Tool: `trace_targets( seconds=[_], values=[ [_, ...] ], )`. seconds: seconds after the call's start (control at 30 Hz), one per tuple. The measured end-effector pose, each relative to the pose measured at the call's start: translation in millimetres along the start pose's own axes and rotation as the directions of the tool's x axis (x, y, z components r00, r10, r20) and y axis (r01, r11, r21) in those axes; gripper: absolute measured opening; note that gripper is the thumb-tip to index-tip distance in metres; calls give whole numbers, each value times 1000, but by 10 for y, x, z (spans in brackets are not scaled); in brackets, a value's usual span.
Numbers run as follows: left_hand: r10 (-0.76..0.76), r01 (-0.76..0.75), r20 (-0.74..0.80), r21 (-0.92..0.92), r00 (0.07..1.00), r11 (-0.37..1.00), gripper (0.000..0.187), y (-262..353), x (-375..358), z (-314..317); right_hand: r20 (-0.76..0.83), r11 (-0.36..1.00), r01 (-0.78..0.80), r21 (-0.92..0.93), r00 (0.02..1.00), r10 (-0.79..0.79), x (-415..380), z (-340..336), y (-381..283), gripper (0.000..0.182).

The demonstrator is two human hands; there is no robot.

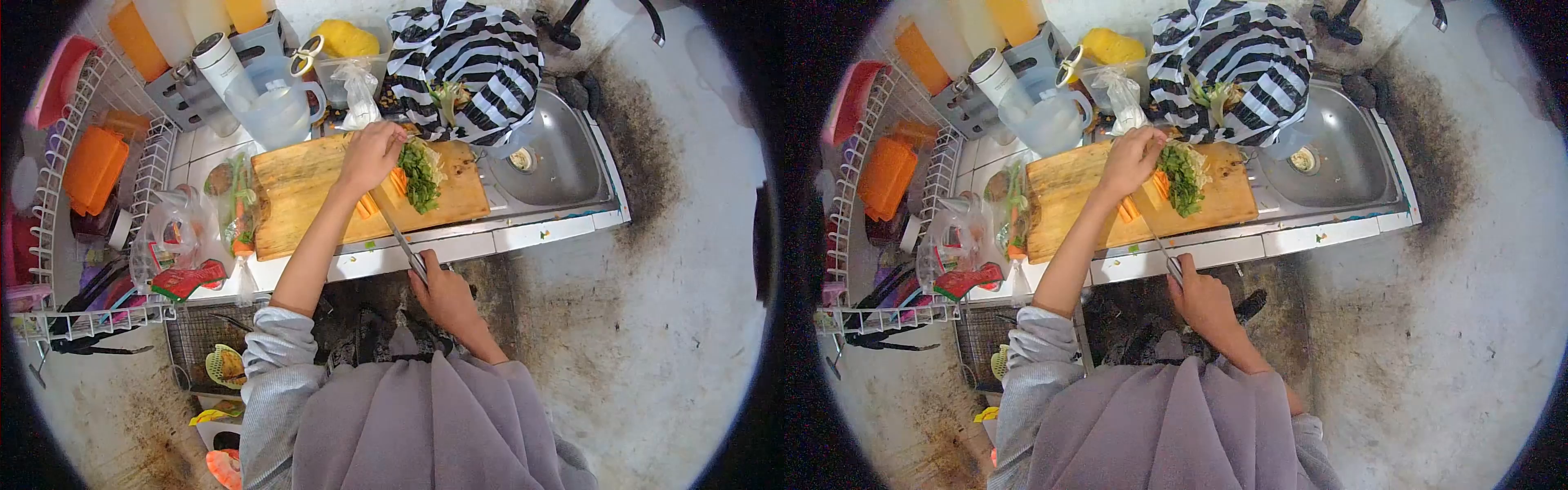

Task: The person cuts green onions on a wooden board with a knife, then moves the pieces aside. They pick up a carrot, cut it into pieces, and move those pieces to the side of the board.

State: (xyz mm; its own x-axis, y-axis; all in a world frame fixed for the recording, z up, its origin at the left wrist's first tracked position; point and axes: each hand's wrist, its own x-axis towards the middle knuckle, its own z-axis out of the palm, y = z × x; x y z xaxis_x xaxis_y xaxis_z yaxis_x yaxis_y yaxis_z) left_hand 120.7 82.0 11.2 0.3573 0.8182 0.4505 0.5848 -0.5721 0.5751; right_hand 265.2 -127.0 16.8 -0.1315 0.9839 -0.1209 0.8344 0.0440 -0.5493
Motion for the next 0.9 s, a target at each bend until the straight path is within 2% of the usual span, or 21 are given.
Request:
trace_targets(
  seconds=[0.07, 0.3, 0.43, 0.67, 0.73, 0.9],
  values=[
    [27, -26, -65, 27, 998, 999, 14, -4, -12, -4, 1, 1000, 1, 12, 1000, -1, -5, -27, -15, 31],
    [16, -13, -116, 30, 993, 999, 13, -119, -58, -21, -26, 998, 58, -33, 998, -58, 32, 38, 12, 31],
    [-16, 18, -87, 12, 996, 1000, 8, -101, -45, -6, 14, 1000, 21, 4, 1000, -21, 42, 9, -11, 31],
    [-32, 34, -49, 33, 998, 999, 10, -51, -44, -9, -3, 1000, 23, -21, 1000, -23, 39, -18, -15, 31],
    [-17, 19, -62, 28, 998, 999, 10, -58, -58, -12, 44, 999, -6, -54, 999, 8, 32, -59, -56, 32],
    [-43, 45, -60, 35, 997, 998, 10, -46, -76, -48, -1, 998, 45, -48, 999, -45, 44, -5, 6, 32]
  ],
)
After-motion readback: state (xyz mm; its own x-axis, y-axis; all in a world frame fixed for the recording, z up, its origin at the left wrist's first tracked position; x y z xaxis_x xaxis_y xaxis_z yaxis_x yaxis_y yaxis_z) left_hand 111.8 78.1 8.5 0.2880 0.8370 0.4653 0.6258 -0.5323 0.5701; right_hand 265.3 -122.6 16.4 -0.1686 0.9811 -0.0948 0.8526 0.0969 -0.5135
